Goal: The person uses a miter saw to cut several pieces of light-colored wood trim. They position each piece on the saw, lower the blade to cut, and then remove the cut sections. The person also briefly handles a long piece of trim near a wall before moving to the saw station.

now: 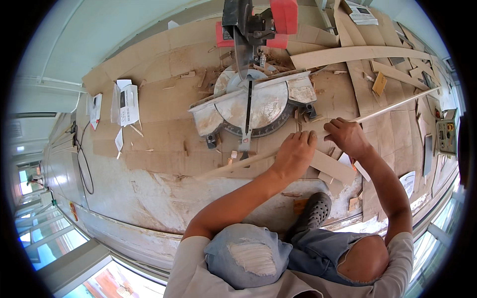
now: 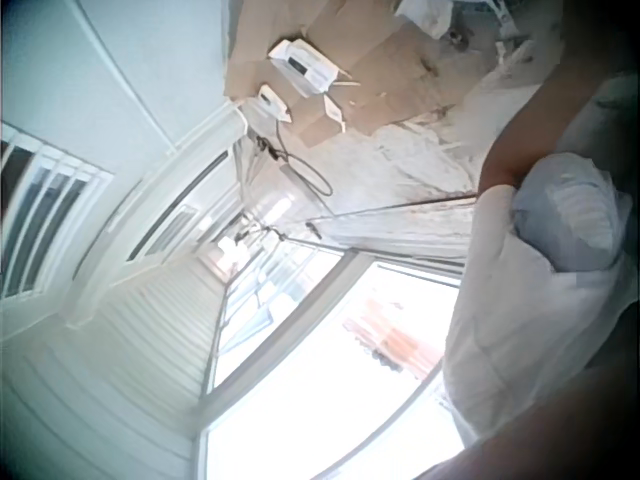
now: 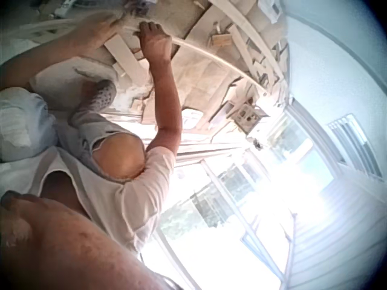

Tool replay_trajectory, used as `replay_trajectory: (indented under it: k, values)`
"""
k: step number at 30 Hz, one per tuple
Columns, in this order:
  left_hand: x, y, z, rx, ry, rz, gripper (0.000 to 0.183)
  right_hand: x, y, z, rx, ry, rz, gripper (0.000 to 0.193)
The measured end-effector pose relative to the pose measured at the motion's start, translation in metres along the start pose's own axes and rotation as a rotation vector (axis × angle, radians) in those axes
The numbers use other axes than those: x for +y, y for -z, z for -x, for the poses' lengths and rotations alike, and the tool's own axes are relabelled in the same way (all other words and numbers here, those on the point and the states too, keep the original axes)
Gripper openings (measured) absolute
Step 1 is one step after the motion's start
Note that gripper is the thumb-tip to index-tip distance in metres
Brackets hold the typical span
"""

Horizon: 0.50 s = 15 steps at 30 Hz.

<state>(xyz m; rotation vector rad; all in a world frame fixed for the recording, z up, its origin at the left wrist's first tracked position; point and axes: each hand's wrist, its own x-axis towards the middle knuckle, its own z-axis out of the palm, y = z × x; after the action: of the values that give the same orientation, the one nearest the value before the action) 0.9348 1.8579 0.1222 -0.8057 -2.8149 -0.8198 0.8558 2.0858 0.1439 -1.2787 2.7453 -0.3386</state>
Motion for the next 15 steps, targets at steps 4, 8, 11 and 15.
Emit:
replay_trajectory:
  k: [4,8,11,15]
  values:
    - [-0.01,0.002,0.037,0.234,-0.087,0.14,0.034,0.077,-0.004,-0.011,0.065,-0.089,0.168,0.024]
    - [-0.03,-0.007,0.124,0.163,0.25,0.151,0.033,0.176,-0.012,0.003,0.059,-0.318,0.264,0.023]
    - [-0.039,-0.009,0.159,0.275,0.532,-0.022,0.04,0.212,-0.016,-0.001,0.035,-0.395,0.274,0.022]
    - [-0.055,-0.02,0.157,0.279,0.844,-0.028,0.053,0.217,-0.009,-0.016,0.045,-0.437,0.216,0.021]
